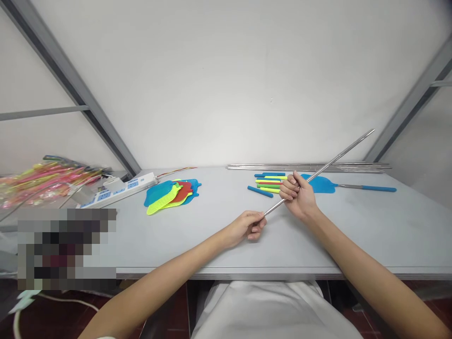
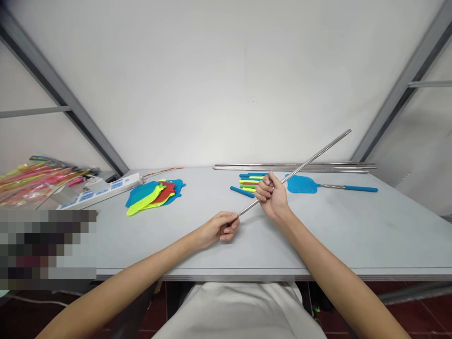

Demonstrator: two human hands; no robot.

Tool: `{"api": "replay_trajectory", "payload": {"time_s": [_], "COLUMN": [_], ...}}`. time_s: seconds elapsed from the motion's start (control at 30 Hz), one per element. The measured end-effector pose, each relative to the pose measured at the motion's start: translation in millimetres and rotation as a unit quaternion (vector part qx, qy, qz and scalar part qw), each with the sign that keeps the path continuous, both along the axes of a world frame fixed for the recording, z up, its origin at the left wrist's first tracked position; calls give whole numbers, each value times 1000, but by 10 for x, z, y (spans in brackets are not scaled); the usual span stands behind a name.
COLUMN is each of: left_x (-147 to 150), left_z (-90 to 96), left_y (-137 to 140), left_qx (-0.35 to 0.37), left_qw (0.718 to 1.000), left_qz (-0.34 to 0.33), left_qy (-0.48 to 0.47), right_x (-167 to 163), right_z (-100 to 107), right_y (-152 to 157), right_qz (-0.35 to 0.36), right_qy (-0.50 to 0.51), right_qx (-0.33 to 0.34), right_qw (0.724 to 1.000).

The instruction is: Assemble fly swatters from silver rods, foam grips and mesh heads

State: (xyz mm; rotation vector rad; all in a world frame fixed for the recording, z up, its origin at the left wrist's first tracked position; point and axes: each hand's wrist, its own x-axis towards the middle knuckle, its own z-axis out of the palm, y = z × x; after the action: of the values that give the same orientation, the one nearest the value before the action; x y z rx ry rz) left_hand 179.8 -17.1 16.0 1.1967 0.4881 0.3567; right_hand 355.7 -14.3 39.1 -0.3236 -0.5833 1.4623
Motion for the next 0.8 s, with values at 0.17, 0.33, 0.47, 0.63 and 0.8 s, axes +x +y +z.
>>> {"api": "replay_trajectory", "payload": {"time_s": [0.17, 0.33, 0.47, 0.63, 0.8], "left_x": [20, 26, 20, 15, 11], "left_z": [-1, 26, 71, 103, 84], "left_y": [-12, -53, -81, -90, -71], "left_qx": [25, 90, 134, 162, 167], "left_qw": [1000, 995, 989, 984, 984], "left_qz": [-18, -31, -37, -46, -50], "left_qy": [0, 27, 44, 54, 48], "right_x": [7, -76, -197, -266, -231], "right_z": [45, 99, 96, 77, 87], "right_y": [-35, -99, -122, -131, -126], "right_qz": [24, 33, 1, 1, 14], "right_qy": [-28, -48, -57, -97, -117], "right_qx": [-18, -22, -13, -12, -13], "right_qw": [999, 998, 998, 995, 993]}}
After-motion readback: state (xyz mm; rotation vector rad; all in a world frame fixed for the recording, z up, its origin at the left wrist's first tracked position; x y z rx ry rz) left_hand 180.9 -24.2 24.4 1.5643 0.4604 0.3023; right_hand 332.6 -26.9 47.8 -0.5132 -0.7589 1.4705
